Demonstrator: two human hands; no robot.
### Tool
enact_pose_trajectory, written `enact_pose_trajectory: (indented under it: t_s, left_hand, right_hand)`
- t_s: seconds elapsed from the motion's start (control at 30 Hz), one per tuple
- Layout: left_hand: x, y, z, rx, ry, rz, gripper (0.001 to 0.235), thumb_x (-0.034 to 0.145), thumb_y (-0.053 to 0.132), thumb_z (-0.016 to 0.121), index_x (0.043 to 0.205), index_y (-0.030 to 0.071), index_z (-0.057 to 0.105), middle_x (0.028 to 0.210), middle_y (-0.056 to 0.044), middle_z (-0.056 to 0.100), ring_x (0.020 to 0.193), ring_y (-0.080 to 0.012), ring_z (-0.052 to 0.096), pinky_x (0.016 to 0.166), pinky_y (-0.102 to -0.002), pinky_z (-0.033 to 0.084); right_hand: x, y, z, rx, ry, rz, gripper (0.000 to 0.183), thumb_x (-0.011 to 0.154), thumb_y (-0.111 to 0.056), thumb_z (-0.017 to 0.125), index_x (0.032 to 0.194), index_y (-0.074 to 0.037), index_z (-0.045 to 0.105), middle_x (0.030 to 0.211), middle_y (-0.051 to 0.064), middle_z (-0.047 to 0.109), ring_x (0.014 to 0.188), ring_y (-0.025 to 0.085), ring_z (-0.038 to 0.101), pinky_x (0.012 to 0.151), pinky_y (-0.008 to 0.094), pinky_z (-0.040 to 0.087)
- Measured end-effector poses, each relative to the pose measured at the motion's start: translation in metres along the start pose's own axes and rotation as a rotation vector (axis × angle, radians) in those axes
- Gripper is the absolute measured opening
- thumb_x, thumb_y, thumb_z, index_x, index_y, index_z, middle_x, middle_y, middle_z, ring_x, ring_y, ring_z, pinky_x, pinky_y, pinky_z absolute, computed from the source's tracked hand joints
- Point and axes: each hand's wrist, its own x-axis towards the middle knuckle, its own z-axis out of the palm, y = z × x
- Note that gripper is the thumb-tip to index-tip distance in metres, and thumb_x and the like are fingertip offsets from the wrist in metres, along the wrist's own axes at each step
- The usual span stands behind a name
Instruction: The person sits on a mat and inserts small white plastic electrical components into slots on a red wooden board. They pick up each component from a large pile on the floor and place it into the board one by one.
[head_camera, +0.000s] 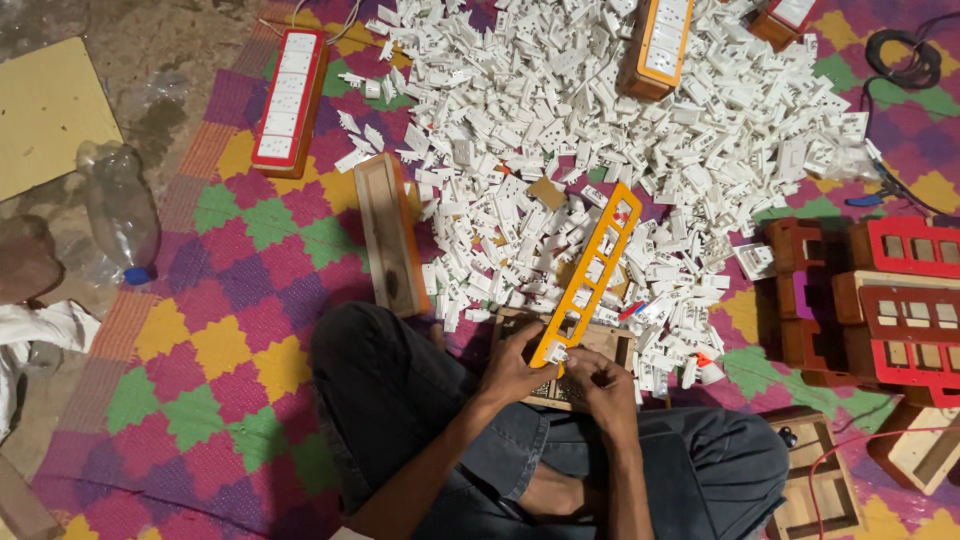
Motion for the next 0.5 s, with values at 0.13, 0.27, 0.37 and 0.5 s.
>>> enact_pose_trajectory:
  t_s: [0.13,0.27,0.37,0.5]
  left_hand:
    - [0.001,-0.002,0.002,-0.343,-0.076,-0.290,0.052,0.078,0.009,0.082,0.126,0.001,0.064,0.107,-0.009,0.073,0.096,-0.0167,0.069,0.084,-0.031,0.057]
    - [0.006,-0.015,0.007,-0.809,0.001,-0.532,0.064,0.076,-0.004,0.076,0.135,0.009,0.056,0.110,-0.004,0.072,0.102,-0.0162,0.070,0.088,-0.030,0.058]
    - [0.004,-0.027,0.006,-0.868,0.012,-0.526,0.060,0.079,-0.004,0.073,0.135,0.007,0.056,0.111,-0.005,0.072,0.102,-0.0172,0.069,0.088,-0.031,0.057]
    - [0.003,-0.031,0.004,-0.894,-0.030,-0.435,0.051,0.085,0.001,0.073,0.134,0.000,0.058,0.110,-0.010,0.072,0.100,-0.0205,0.069,0.087,-0.032,0.056]
  right_hand:
    - [-0.007,-0.010,0.005,-0.141,0.104,-0.053,0.018,0.094,-0.013,0.077,0.109,-0.005,0.082,0.083,0.003,0.066,0.075,0.008,0.055,0.068,0.024,0.047]
    - [-0.012,-0.029,0.014,-0.288,0.147,-0.409,0.015,0.086,-0.015,0.082,0.098,-0.006,0.079,0.092,0.004,0.065,0.077,0.011,0.059,0.068,0.025,0.049]
    - [-0.016,-0.039,0.019,-0.229,0.084,-0.418,0.018,0.085,-0.015,0.080,0.099,-0.006,0.076,0.107,0.003,0.065,0.086,0.013,0.061,0.070,0.027,0.051]
    - [-0.016,-0.041,0.017,-0.244,0.070,-0.421,0.016,0.087,-0.015,0.082,0.101,-0.007,0.080,0.104,0.005,0.065,0.091,0.017,0.064,0.077,0.031,0.053]
